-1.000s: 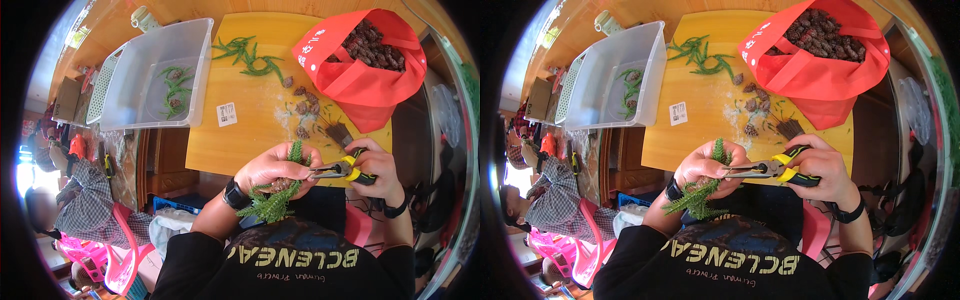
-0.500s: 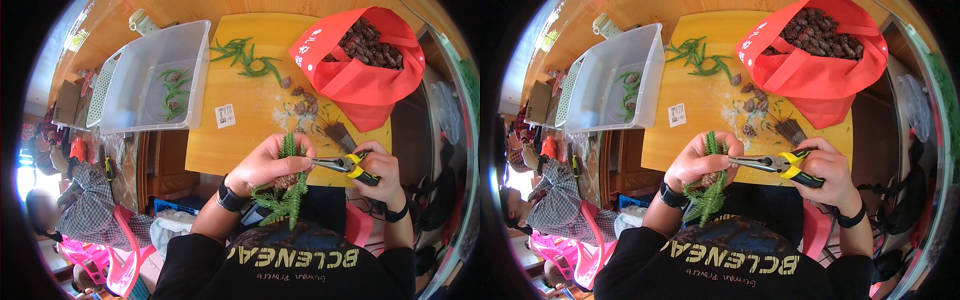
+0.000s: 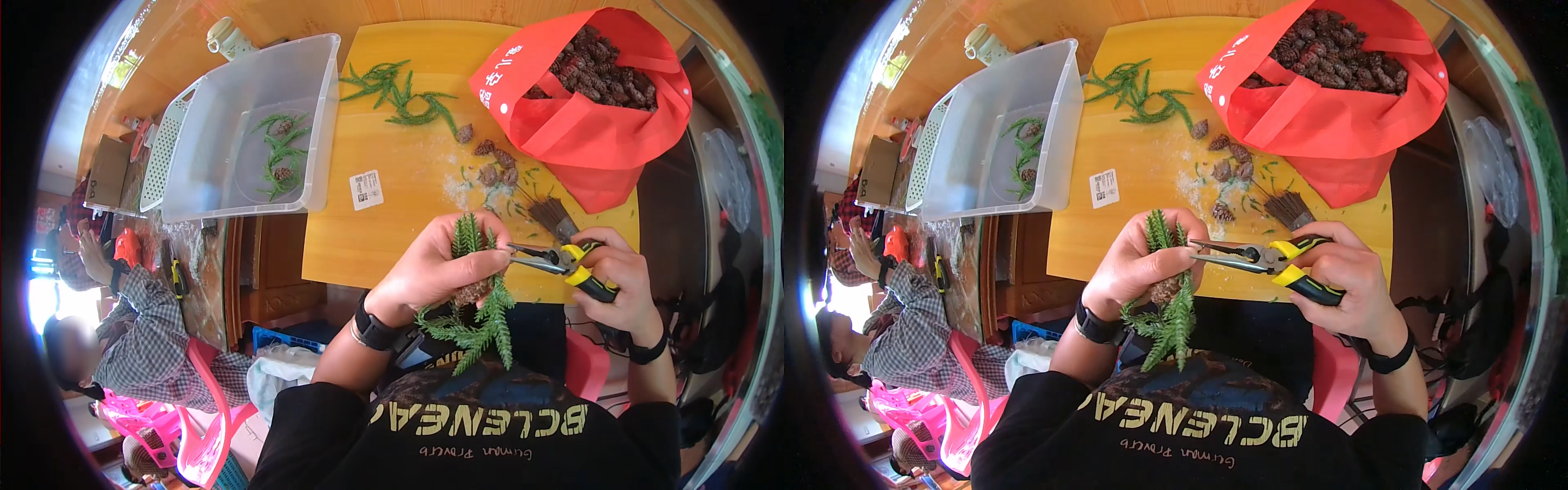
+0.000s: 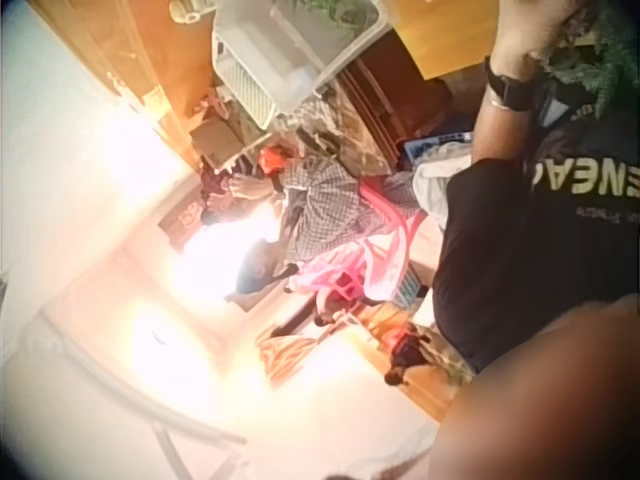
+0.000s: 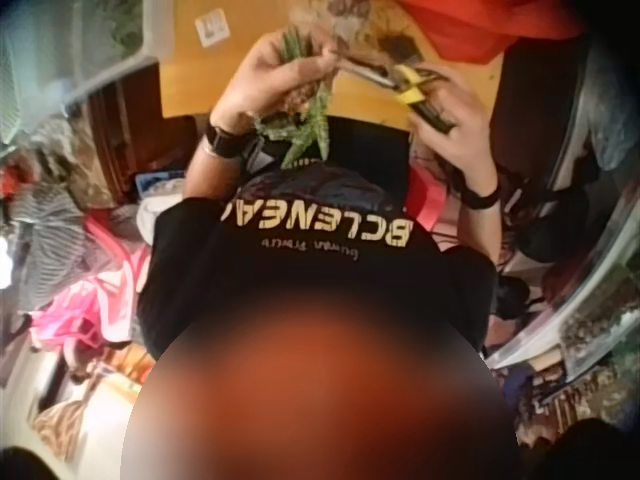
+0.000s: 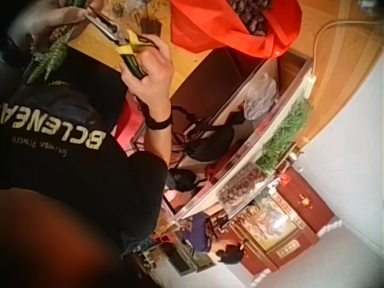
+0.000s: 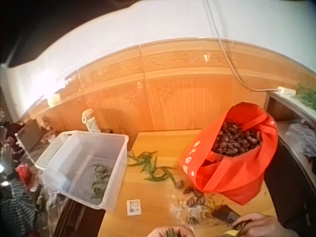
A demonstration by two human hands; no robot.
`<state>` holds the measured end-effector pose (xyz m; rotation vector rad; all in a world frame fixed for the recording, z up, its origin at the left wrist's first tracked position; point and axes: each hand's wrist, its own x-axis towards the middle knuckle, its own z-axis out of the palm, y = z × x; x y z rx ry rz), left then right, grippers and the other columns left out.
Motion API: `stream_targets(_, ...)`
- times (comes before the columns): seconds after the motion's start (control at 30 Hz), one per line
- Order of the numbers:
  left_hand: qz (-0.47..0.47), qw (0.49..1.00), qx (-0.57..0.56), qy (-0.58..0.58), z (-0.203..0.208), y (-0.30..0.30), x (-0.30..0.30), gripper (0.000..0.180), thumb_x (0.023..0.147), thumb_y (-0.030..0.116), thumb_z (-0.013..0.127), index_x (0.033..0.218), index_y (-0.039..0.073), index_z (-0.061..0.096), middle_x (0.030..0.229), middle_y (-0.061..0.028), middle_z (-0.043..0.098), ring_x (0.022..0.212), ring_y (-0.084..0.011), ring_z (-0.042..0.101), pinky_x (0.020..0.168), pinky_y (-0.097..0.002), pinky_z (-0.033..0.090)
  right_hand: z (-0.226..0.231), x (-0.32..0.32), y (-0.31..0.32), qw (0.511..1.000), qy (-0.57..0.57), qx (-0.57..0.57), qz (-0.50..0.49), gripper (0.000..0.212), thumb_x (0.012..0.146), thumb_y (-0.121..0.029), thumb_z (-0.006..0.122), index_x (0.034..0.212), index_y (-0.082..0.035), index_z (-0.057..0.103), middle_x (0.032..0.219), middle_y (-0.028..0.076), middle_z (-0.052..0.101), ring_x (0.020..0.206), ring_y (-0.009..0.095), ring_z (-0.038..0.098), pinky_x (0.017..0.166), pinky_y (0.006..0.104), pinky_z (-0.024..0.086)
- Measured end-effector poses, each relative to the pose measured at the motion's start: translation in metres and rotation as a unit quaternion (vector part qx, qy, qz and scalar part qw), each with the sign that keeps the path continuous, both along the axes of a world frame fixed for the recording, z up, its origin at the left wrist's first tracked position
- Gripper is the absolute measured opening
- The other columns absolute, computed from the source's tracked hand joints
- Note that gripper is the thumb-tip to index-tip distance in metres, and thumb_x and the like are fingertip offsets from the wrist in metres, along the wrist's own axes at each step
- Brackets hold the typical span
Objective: Assembling artificial pine branches by trimming them with pliers and attaching pine cones.
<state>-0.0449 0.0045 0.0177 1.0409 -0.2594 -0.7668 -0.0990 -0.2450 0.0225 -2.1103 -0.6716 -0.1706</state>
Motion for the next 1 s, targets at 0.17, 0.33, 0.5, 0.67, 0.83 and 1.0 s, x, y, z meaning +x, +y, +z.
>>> stream_targets(0.17, -0.047, 0.995, -0.026, 0.078, 0.000, 0.002, 0.000, 0.018, 0.077, 0.010, 0.059, 0.086, -0.002, 0.050, 0.067, -0.0062, 0.054, 0.052, -0.0113, 0.051, 0.046, -0.0215, 0.039, -0.004, 0.005, -0.004, 0.999, 0.003, 0.002, 0.049, 0.025, 0.061, -0.013, 0.069, 0.063, -0.005, 0.046, 0.072, 0.011, 0.058, 0.090, 0.037, 0.056, 0.074, 0.0415, 0.045)
stream_targets(0.33, -0.105, 0.979, -0.091, 0.147, -0.001, 0.000, 0.000, 0.018, 0.076, 0.009, 0.058, 0.085, -0.003, 0.049, 0.067, -0.0079, 0.053, 0.050, -0.0114, 0.050, 0.045, -0.0217, 0.037, -0.002, 0.008, -0.003, 0.998, 0.006, 0.016, 0.068, 0.024, 0.061, -0.012, 0.069, 0.063, -0.005, 0.046, 0.072, 0.011, 0.058, 0.089, 0.037, 0.056, 0.074, 0.0415, 0.045)
stream_targets(0.5, -0.052, 0.996, -0.027, 0.060, -0.002, -0.002, -0.001, 0.014, 0.078, 0.008, 0.057, 0.086, -0.002, 0.050, 0.068, -0.0053, 0.054, 0.052, -0.0090, 0.050, 0.046, -0.0199, 0.038, -0.002, 0.007, -0.003, 0.998, 0.009, 0.013, 0.057, 0.025, 0.059, -0.011, 0.069, 0.062, -0.005, 0.045, 0.071, 0.010, 0.058, 0.089, 0.037, 0.056, 0.074, 0.0409, 0.045)
stream_targets(0.67, 0.099, 0.987, 0.064, -0.112, 0.006, -0.006, -0.009, 0.006, 0.078, -0.001, 0.057, 0.083, -0.001, 0.054, 0.071, -0.0016, 0.055, 0.056, -0.0043, 0.050, 0.048, -0.0186, 0.038, -0.001, -0.001, 0.002, 0.999, -0.020, -0.019, -0.030, 0.024, 0.056, -0.007, 0.067, 0.062, -0.005, 0.043, 0.071, 0.010, 0.058, 0.087, 0.036, 0.057, 0.073, 0.0409, 0.046)
stream_targets(0.83, 0.191, 0.911, 0.122, -0.343, -0.002, -0.009, -0.008, 0.006, 0.076, -0.005, 0.057, 0.079, -0.001, 0.055, 0.070, -0.0030, 0.055, 0.056, -0.0064, 0.052, 0.049, -0.0192, 0.040, 0.001, -0.006, 0.004, 0.998, -0.028, -0.026, -0.056, 0.023, 0.056, -0.005, 0.066, 0.062, -0.005, 0.043, 0.071, 0.010, 0.058, 0.086, 0.036, 0.057, 0.072, 0.0403, 0.046)
stream_targets(1.0, 0.251, 0.835, 0.149, -0.467, 0.001, -0.012, -0.007, 0.011, 0.070, -0.009, 0.059, 0.075, 0.000, 0.055, 0.069, -0.0054, 0.056, 0.055, -0.0119, 0.053, 0.052, -0.0215, 0.041, 0.001, -0.009, 0.006, 0.996, -0.045, -0.042, -0.070, 0.022, 0.056, -0.004, 0.065, 0.062, -0.004, 0.044, 0.070, 0.009, 0.058, 0.084, 0.036, 0.058, 0.071, 0.0394, 0.047)
